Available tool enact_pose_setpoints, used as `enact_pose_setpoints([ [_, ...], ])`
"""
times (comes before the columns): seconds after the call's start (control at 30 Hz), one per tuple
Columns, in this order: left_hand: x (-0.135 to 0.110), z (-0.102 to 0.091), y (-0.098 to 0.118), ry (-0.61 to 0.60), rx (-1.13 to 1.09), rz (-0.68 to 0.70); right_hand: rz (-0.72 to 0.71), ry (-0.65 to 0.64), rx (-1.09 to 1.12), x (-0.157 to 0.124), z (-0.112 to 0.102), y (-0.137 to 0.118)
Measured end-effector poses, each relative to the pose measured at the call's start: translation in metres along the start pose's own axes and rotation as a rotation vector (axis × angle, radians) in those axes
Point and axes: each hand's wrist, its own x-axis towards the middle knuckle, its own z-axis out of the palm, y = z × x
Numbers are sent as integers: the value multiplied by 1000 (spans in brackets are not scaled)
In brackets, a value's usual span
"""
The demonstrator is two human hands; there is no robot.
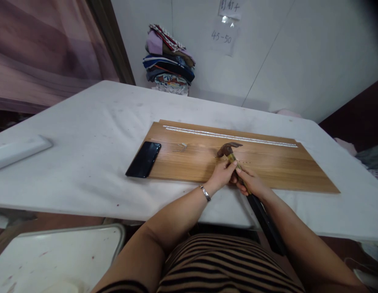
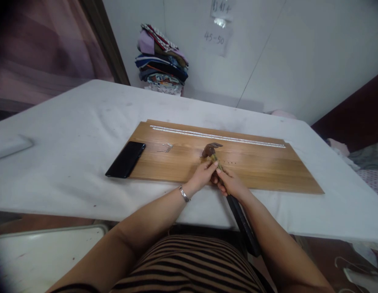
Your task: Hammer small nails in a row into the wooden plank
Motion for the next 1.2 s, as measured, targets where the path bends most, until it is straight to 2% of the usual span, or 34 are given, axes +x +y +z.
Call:
enact_pose_setpoints([
  [1.2, 0, 0, 0, -2, -5, 10, -6, 3, 6, 0, 1, 2],
])
